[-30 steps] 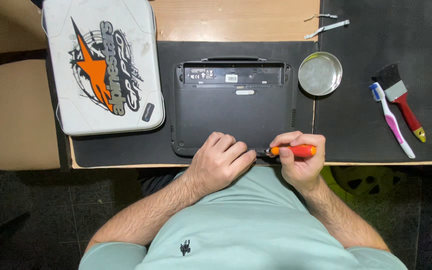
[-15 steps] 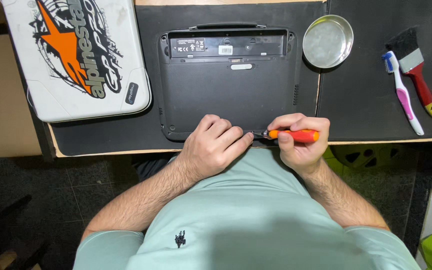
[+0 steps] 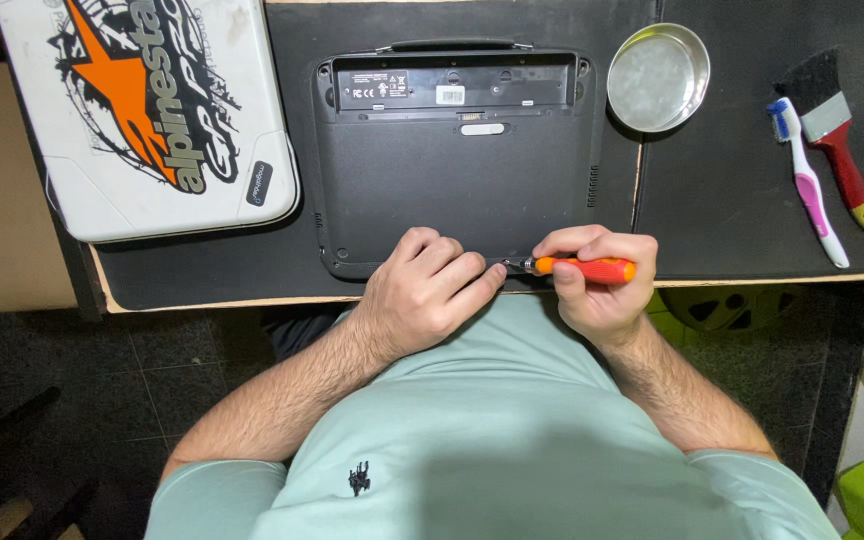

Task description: The person uses a screwdriver to remove screws from the back panel of a netbook, removes a battery component, and then opens the screen of two similar netbooks to type on their keyboards.

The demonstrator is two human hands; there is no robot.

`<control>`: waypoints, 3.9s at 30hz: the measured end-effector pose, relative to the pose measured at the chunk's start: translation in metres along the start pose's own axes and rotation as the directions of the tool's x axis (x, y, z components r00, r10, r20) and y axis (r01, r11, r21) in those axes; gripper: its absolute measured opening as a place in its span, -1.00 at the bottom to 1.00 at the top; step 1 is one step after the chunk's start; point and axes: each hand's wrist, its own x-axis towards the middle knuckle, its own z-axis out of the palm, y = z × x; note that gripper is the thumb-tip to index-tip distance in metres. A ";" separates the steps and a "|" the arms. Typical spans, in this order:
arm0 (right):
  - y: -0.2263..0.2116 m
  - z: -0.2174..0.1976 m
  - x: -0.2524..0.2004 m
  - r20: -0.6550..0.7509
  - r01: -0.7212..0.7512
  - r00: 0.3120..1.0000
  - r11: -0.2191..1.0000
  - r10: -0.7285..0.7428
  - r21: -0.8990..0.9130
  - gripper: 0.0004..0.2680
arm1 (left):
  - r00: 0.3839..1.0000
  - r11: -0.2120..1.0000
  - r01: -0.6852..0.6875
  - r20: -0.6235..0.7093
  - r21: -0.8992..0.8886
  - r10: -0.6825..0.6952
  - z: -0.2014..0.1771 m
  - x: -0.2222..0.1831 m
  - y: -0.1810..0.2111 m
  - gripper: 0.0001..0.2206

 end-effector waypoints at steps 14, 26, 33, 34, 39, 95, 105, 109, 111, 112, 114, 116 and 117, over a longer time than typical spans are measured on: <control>0.001 0.000 -0.001 0.024 -0.003 1.000 1.000 0.003 -0.001 -0.78 | 1.000 1.000 -0.004 -0.004 -0.001 0.004 0.003 -0.004 -0.001 -0.76; 0.002 -0.001 0.002 0.005 -0.033 0.999 0.999 0.033 0.037 -0.82 | 1.000 1.000 -0.003 -0.015 0.001 0.004 0.003 -0.004 -0.001 -0.77; 0.001 0.000 0.002 0.018 -0.041 0.999 0.999 0.041 0.034 -0.82 | 1.000 1.000 -0.008 -0.018 0.008 0.008 0.003 -0.004 -0.002 -0.76; 0.002 0.000 0.001 0.018 -0.042 0.999 0.999 0.041 0.034 -0.82 | 1.000 1.000 -0.007 -0.018 0.008 0.008 0.003 -0.004 -0.002 -0.76; -0.001 -0.001 -0.001 0.043 -0.035 0.998 0.999 0.035 0.001 -0.83 | 1.000 1.000 -0.003 -0.010 0.016 0.003 0.003 -0.003 -0.001 -0.77; -0.123 0.000 0.118 0.863 0.771 0.314 0.424 0.396 -0.475 -0.97 | 1.000 1.000 -0.017 0.026 0.002 0.017 -0.002 -0.004 -0.001 -0.79; -0.115 -0.001 0.112 0.820 0.749 0.307 0.408 0.484 -0.521 -0.95 | 0.999 1.000 0.002 0.038 -0.003 -0.002 -0.006 -0.002 0.000 -0.78; -0.128 -0.001 0.123 0.893 0.868 0.236 0.330 0.384 -0.371 -0.89 | 0.995 0.997 -0.075 0.061 -0.005 0.075 -0.021 0.011 -0.004 -0.77; -0.124 0.003 0.119 0.915 0.816 0.315 0.420 0.253 -0.397 -0.79 | 0.995 0.997 -0.072 0.063 0.008 0.071 -0.021 0.011 -0.004 -0.78; -0.116 0.002 0.111 0.915 0.816 0.314 0.421 0.252 -0.396 -0.79 | 0.996 0.997 -0.071 0.063 0.008 0.070 -0.020 0.010 -0.004 -0.78; -0.102 0.002 0.095 0.853 0.806 0.372 0.329 0.367 -0.492 -0.80 | 0.993 0.997 -0.071 0.091 -0.006 0.071 -0.020 0.008 -0.005 -0.85; -0.116 -0.001 0.105 0.837 0.806 0.360 0.315 0.413 -0.502 -0.79 | 0.994 0.997 -0.073 0.077 -0.004 0.073 -0.020 0.009 -0.004 -0.79; -0.122 -0.003 0.110 0.817 0.806 0.348 0.298 0.459 -0.511 -0.75 | 0.995 0.997 -0.075 0.062 -0.003 0.075 -0.019 0.009 -0.004 -0.68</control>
